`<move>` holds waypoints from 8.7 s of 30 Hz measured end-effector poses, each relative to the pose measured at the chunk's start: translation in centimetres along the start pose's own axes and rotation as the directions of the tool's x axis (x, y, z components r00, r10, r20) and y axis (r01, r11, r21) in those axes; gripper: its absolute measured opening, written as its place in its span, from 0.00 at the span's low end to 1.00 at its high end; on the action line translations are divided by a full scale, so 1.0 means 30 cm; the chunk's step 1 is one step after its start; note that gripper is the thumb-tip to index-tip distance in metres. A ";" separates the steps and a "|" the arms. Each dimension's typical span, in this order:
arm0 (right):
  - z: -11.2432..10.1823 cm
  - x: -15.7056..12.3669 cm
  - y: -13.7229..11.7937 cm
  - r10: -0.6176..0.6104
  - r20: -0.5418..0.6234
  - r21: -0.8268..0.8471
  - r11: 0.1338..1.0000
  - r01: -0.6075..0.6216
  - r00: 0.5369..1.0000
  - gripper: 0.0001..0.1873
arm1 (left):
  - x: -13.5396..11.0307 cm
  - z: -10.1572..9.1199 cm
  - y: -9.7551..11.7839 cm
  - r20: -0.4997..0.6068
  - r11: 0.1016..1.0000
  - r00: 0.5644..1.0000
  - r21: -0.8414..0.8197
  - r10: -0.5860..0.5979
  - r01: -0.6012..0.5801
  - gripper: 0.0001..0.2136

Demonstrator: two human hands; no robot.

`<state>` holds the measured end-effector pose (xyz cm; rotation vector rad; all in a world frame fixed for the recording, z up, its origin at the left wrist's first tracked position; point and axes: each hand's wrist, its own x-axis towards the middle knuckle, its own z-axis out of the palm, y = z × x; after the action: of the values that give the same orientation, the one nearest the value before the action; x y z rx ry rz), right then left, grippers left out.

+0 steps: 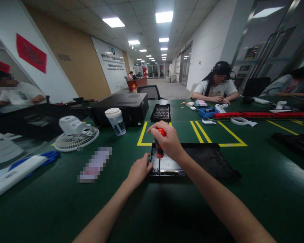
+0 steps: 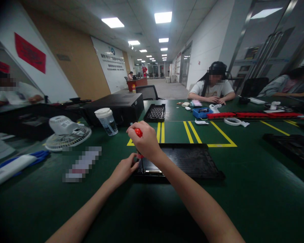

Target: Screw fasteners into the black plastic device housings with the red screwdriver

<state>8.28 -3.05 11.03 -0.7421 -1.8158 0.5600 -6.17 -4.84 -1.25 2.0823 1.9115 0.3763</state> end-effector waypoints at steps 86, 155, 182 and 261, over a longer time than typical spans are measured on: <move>-0.067 0.022 0.069 -0.137 0.545 0.745 0.532 -0.402 0.827 0.05 | -0.007 -0.019 0.027 0.029 0.999 0.999 0.016 -0.040 0.040 0.15; -0.102 0.027 0.022 -0.063 0.447 0.483 0.857 -0.181 0.892 0.11 | 0.005 0.010 -0.005 -0.012 1.000 1.000 -0.014 0.004 -0.005 0.15; -0.100 0.020 -0.008 -0.064 0.302 0.193 0.981 0.005 0.951 0.14 | 0.002 0.002 0.005 -0.002 1.000 1.000 -0.002 -0.002 0.002 0.15; -0.035 0.003 0.004 -0.045 -0.122 -0.191 0.981 0.021 0.991 0.13 | -0.005 -0.006 0.006 -0.005 1.000 1.000 -0.018 0.010 -0.010 0.16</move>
<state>9.28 -2.87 11.35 -0.8545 -1.7756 0.3136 -6.08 -5.01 -1.01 2.0829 1.8942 0.3998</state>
